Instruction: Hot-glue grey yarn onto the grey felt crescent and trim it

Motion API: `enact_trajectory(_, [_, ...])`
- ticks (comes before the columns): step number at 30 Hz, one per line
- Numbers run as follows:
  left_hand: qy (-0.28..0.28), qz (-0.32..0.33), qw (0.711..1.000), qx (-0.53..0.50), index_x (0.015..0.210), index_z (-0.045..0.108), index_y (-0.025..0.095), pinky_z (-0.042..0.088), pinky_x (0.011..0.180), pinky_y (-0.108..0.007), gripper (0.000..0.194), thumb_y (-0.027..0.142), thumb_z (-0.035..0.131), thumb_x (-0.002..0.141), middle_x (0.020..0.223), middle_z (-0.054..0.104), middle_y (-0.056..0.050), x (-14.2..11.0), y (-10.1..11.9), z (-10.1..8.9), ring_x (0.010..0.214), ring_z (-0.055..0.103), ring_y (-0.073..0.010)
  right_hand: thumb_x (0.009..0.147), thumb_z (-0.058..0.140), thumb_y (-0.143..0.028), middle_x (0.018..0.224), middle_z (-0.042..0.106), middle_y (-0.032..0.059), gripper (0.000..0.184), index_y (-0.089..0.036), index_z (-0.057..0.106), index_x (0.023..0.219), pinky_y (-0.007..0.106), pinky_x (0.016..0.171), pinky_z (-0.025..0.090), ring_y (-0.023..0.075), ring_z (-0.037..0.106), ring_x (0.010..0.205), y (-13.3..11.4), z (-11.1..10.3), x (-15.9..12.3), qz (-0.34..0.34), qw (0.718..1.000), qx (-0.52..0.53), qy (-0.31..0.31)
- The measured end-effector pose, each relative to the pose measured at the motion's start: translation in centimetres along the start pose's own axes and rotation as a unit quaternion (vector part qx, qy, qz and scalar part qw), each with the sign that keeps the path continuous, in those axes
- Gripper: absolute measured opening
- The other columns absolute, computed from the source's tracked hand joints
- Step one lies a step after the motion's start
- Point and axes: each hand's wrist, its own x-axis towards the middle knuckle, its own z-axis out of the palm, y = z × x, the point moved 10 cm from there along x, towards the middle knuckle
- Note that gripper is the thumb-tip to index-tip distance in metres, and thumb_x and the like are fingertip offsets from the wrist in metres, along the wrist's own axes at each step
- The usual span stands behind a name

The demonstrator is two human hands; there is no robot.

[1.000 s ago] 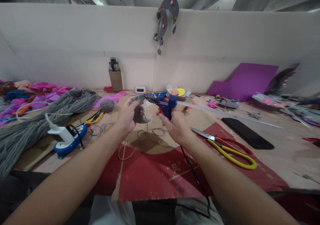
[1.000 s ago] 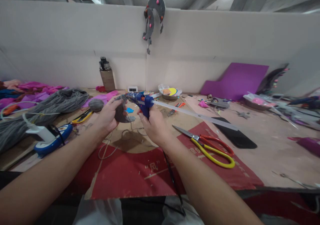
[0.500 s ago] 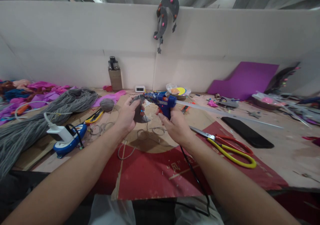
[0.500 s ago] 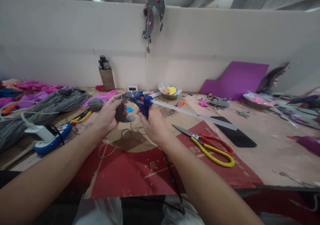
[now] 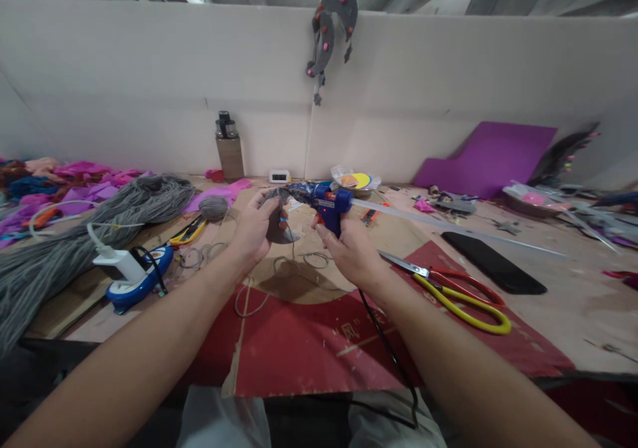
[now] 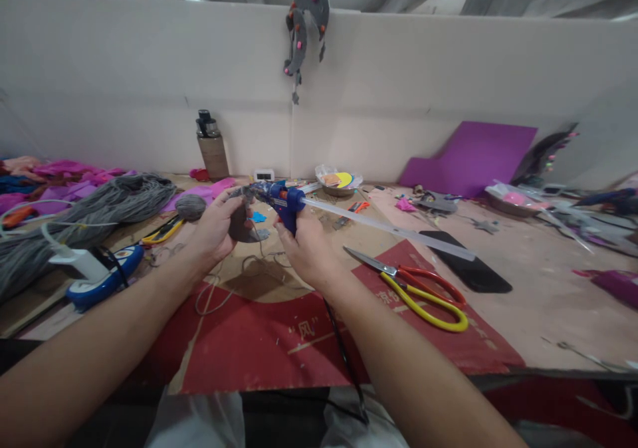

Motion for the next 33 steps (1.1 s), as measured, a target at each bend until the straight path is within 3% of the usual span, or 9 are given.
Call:
enact_trajectory(9, [0.009, -0.012, 1.0, -0.001, 0.09, 0.059, 0.019, 0.04, 0.04, -0.017, 0.023, 0.021, 0.07, 0.07, 0.074, 0.062, 0.002, -0.2, -0.1, 0.1, 0.051, 0.054, -0.0073, 0.089, 0.049, -0.027, 0.087, 0.064, 0.0086, 0.014, -0.021, 0.057, 0.099, 0.039, 0.076, 0.05, 0.0252, 0.062, 0.089, -0.1, -0.1, 0.0, -0.008, 1.0, -0.001, 0.005])
enact_trajectory(16, [-0.001, -0.003, 1.0, -0.008, 0.088, 0.059, 0.019, 0.041, 0.041, -0.017, 0.024, 0.023, 0.072, 0.069, 0.076, 0.063, 0.002, 0.0, 0.0, 0.1, 0.053, 0.055, -0.0078, 0.089, 0.05, -0.028, 0.091, 0.065, 0.0102, 0.022, -0.02, 0.055, 0.109, 0.04, 0.076, 0.051, 0.0257, 0.062, 0.09, 0.4, 0.1, 0.0, 0.004, 1.0, -0.003, 0.0])
enact_trajectory(25, [0.005, -0.001, 1.0, -0.004, 0.087, 0.059, 0.019, 0.042, 0.041, -0.017, 0.026, 0.024, 0.074, 0.066, 0.075, 0.062, 0.002, -0.1, 0.1, 0.0, 0.053, 0.054, -0.0072, 0.089, 0.05, -0.03, 0.088, 0.064, 0.0097, 0.018, -0.018, 0.056, 0.1, 0.036, 0.071, 0.048, 0.0222, 0.06, 0.079, 0.5, 0.0, -0.1, 0.0, 1.0, 0.002, 0.003])
enact_trajectory(30, [0.027, 0.002, 1.0, -0.01, 0.086, 0.057, 0.019, 0.042, 0.041, -0.019, 0.026, 0.024, 0.072, 0.066, 0.074, 0.062, 0.003, 0.4, 0.3, -0.9, 0.052, 0.054, -0.0083, 0.088, 0.052, -0.03, 0.079, 0.063, 0.0049, 0.019, -0.016, 0.062, 0.095, 0.032, 0.065, 0.047, 0.0167, 0.057, 0.067, 0.0, -0.4, -0.3, -0.015, 0.999, 0.052, 0.006])
enact_trajectory(33, [0.035, 0.041, 0.999, -0.001, 0.088, 0.058, 0.02, 0.041, 0.042, -0.019, 0.023, 0.023, 0.07, 0.068, 0.073, 0.061, 0.003, 0.9, 1.0, -1.5, 0.052, 0.053, -0.0083, 0.084, 0.055, -0.029, 0.071, 0.06, 0.0003, 0.019, -0.017, 0.064, 0.095, 0.028, 0.06, 0.046, 0.0135, 0.055, 0.059, 1.3, -0.7, 0.0, 0.047, 0.989, 0.137, 0.012])
